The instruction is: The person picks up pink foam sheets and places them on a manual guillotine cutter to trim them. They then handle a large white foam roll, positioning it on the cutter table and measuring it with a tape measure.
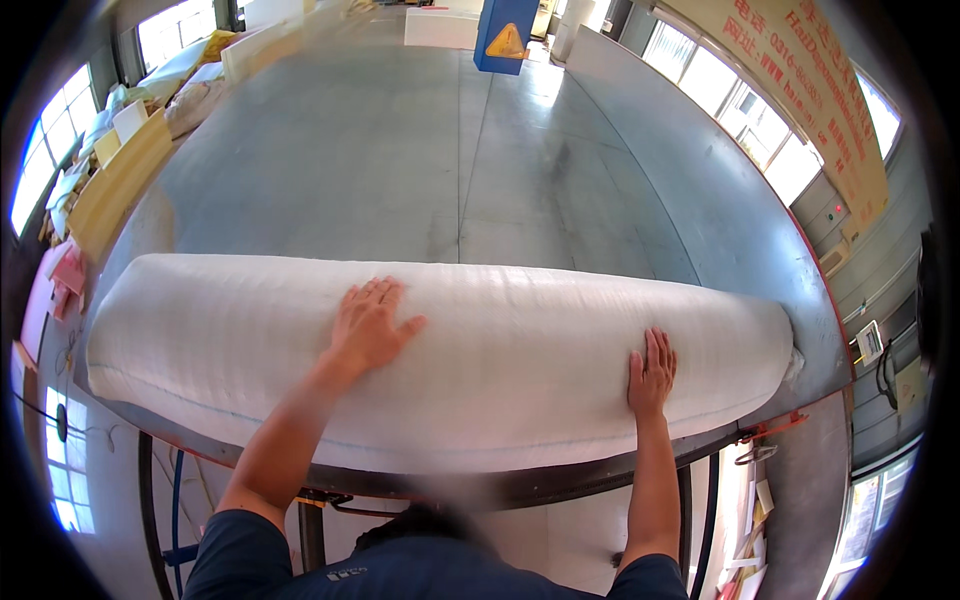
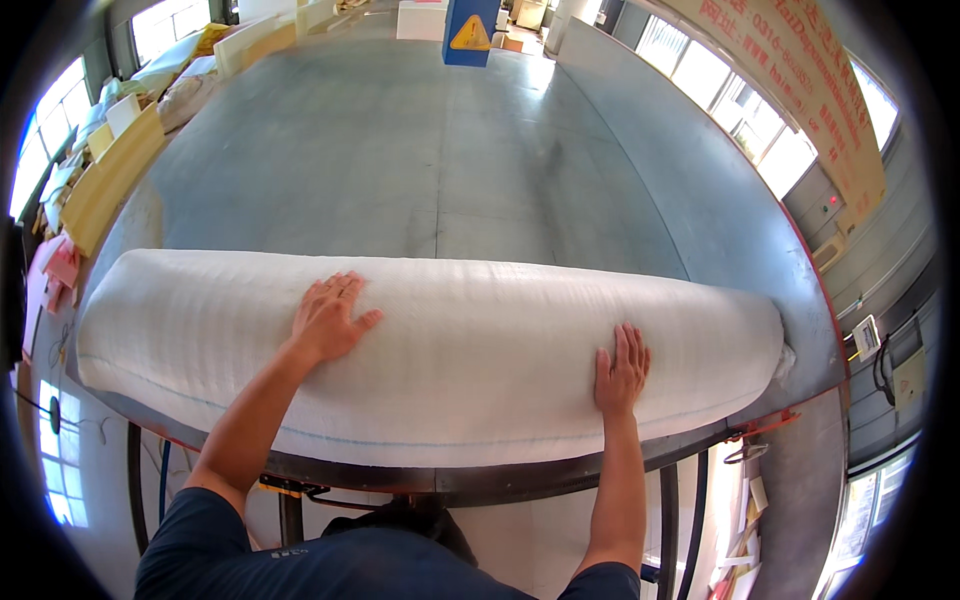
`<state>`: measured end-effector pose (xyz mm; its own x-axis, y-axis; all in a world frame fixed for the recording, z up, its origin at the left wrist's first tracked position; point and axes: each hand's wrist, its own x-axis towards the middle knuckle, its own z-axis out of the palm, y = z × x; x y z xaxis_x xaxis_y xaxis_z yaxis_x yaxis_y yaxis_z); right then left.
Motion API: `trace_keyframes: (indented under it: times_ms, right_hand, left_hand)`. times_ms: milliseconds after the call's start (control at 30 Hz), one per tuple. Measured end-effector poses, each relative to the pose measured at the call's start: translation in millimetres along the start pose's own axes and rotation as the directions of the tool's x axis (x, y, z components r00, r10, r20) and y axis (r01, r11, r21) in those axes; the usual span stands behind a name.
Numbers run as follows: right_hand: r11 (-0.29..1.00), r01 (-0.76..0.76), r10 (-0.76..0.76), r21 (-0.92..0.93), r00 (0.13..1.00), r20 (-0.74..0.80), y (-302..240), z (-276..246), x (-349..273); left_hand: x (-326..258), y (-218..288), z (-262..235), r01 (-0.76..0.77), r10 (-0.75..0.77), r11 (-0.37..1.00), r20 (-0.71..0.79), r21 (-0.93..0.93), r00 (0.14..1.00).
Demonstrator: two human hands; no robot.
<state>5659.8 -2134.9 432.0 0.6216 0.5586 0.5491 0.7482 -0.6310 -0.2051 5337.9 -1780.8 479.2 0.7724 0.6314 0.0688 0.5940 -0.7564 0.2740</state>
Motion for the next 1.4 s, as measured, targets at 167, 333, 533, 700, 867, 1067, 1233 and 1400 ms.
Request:
trace_keyframes:
  times_ms: [167,333,533,700,867,1067,1233,1400]
  right_hand:
    - [1.0,-0.001,0.001,-0.002,1.0,0.005,-6,12,21]
    - [1.0,-0.011,0.011,-0.02,1.0,-0.002,-9,29,40]
    - [0.999,-0.037,0.037,0.018,0.999,0.035,-14,30,57]
    - [0.945,0.135,-0.173,0.298,0.979,0.105,-73,37,147]
    - [0.963,0.088,-0.226,0.256,0.785,0.577,-135,117,237]
    - [0.95,0.166,-0.312,0.264,0.5,0.808,-169,175,247]
    - [0.967,0.159,-0.249,0.2,0.41,0.877,-184,166,229]
    - [0.965,0.187,-0.24,0.183,0.352,0.904,-188,165,229]
  left_hand:
    - [24,-11,1,0.007,-0.007,1.0,-0.009,0.01,1.0]
    - [49,-20,-2,-0.011,0.012,1.0,-0.022,0.024,1.0]
    - [58,-24,-3,-0.017,0.017,0.999,-0.015,0.049,1.0]
    - [62,-30,0,-0.03,0.031,0.997,-0.011,0.066,0.999]
    - [151,-2,-26,0.036,-0.038,0.998,0.031,0.054,0.999]
    - [226,-1,20,-0.14,0.069,0.982,0.453,0.127,0.889]
    - [218,-16,41,-0.06,0.062,0.998,0.582,-0.023,0.811]
    - [221,-16,41,-0.123,0.082,0.992,0.664,0.015,0.743]
